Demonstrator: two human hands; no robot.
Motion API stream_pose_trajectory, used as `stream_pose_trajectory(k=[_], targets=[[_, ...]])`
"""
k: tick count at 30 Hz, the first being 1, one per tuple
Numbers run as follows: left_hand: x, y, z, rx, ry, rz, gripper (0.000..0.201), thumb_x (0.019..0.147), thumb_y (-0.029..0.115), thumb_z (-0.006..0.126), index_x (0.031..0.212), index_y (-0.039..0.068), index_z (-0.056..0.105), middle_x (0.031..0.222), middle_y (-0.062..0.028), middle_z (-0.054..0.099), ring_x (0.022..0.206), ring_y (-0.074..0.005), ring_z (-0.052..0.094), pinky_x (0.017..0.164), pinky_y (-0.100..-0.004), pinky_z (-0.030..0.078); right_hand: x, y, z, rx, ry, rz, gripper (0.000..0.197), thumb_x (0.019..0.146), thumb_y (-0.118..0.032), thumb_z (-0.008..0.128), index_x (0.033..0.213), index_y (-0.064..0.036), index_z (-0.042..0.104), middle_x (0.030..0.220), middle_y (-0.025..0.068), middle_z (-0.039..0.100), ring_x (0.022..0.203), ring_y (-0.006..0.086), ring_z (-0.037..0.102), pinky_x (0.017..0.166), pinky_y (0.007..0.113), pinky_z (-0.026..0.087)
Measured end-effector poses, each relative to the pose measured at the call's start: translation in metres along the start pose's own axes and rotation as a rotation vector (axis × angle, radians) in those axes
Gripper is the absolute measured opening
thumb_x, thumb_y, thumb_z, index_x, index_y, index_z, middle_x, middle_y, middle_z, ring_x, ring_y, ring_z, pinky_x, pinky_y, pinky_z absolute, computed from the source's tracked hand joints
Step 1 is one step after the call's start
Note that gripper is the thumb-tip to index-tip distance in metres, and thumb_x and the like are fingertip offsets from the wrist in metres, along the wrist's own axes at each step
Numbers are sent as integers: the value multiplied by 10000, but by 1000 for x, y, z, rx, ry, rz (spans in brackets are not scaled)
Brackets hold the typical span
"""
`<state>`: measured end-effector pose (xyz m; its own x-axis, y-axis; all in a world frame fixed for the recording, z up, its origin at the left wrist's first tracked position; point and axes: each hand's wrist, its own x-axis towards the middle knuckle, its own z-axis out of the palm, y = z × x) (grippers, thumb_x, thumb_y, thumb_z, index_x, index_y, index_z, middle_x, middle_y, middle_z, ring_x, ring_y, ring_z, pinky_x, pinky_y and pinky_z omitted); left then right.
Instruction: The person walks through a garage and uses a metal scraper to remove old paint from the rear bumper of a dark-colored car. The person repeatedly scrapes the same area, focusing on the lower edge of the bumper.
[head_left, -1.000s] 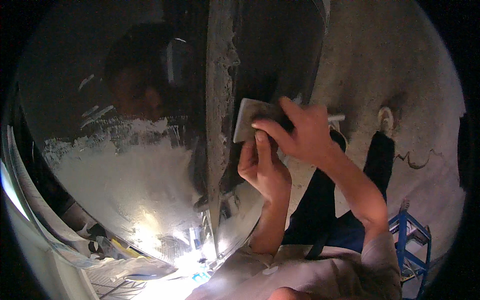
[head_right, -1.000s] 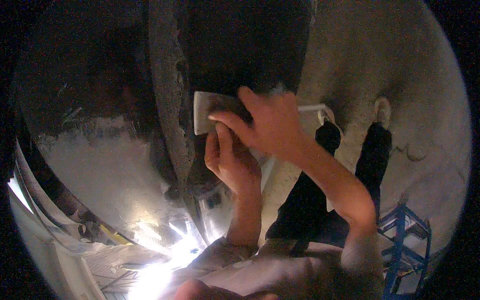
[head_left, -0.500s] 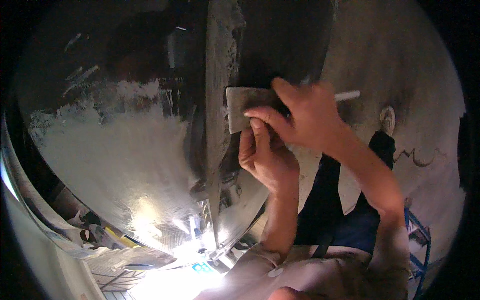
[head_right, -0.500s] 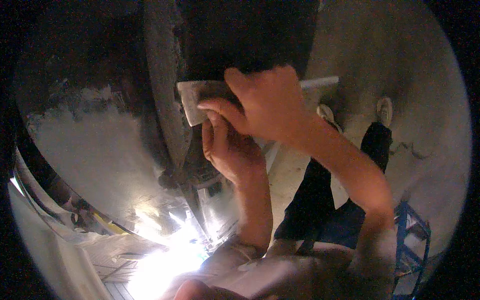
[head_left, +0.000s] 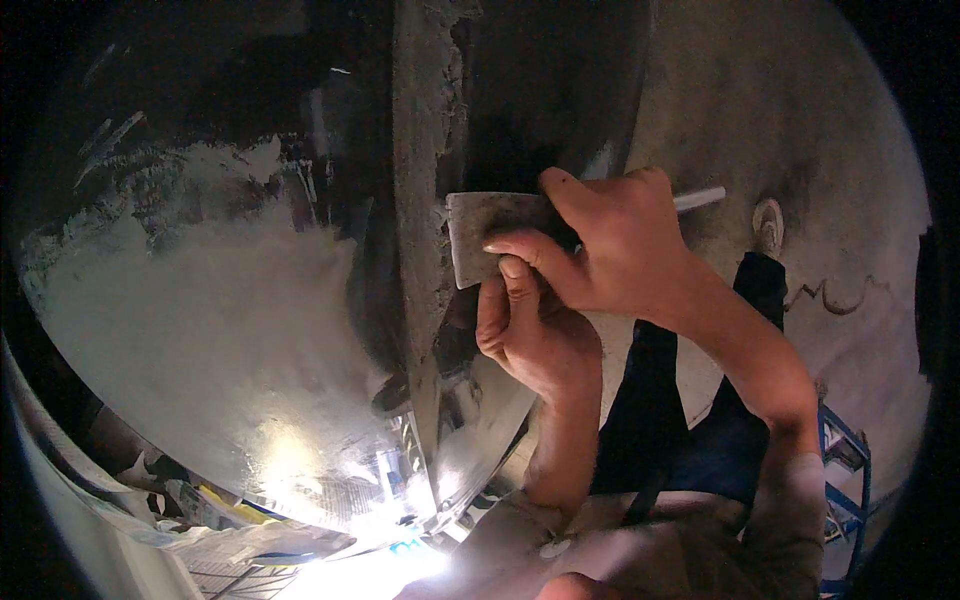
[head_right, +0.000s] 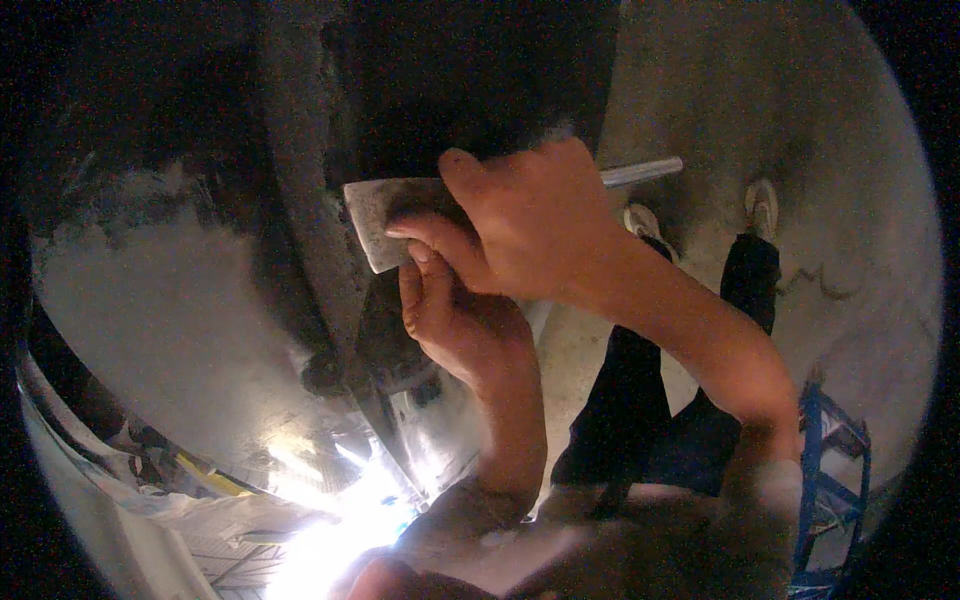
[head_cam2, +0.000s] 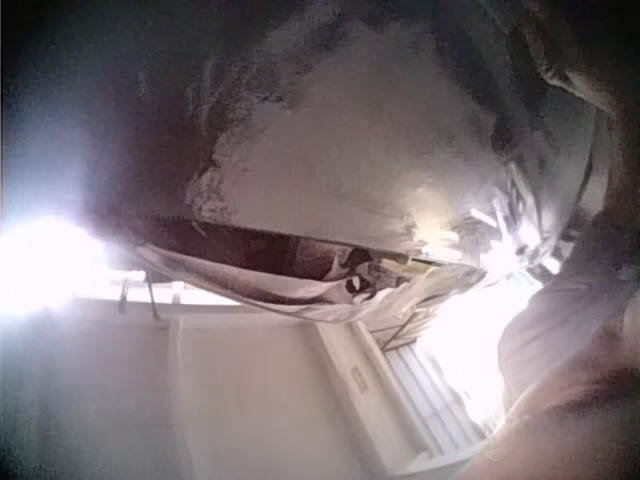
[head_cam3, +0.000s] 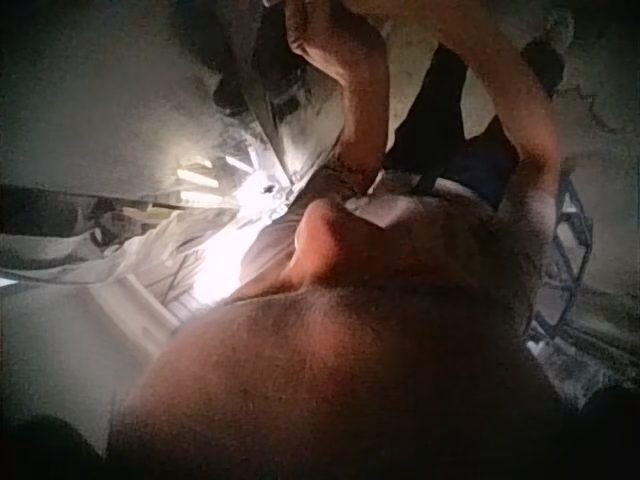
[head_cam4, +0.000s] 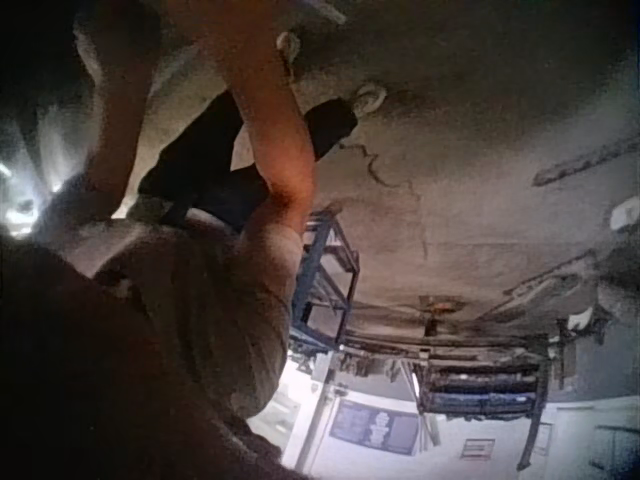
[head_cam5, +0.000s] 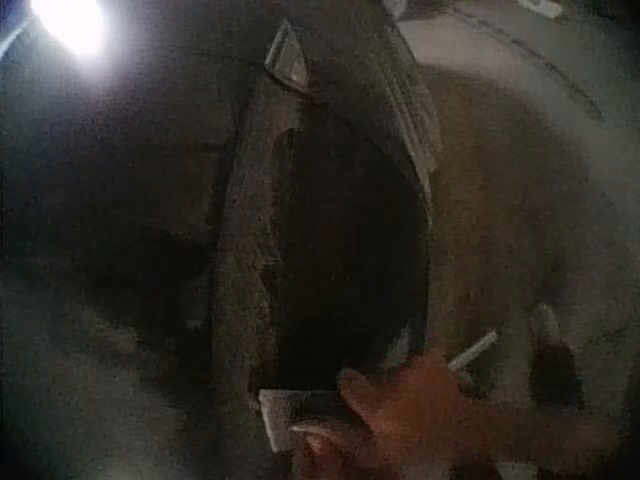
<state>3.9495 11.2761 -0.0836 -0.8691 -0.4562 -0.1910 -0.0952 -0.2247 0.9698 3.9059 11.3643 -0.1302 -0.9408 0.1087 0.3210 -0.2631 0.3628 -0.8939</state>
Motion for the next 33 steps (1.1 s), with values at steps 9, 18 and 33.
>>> stream_pose_trajectory(k=[9,18,33], targets=[[-13,14,-37,114,-20,30,159,991,140,619,1051,4,674,1028,-69,690,938,-142,635,851,-296,501,-26,-19,21,152,-76,72,504,882,-520,652,689,-65,550,511,135,586,434,313,615,398,430,441],[-25,30,-56,195,54,63,133,988,111,618,919,6,660,917,-70,682,866,-145,632,809,-290,502,-54,-36,40,229,-60,110,507,838,-527,725,730,-53,582,522,112,568,444,250,613,423,349,442],[2,7,7,91,5,36,155,987,127,637,890,7,658,861,-37,675,818,-98,618,734,-252,478,-2,-3,1,60,61,79,516,845,-522,724,690,-55,571,494,130,541,421,262,588,409,337,411]])
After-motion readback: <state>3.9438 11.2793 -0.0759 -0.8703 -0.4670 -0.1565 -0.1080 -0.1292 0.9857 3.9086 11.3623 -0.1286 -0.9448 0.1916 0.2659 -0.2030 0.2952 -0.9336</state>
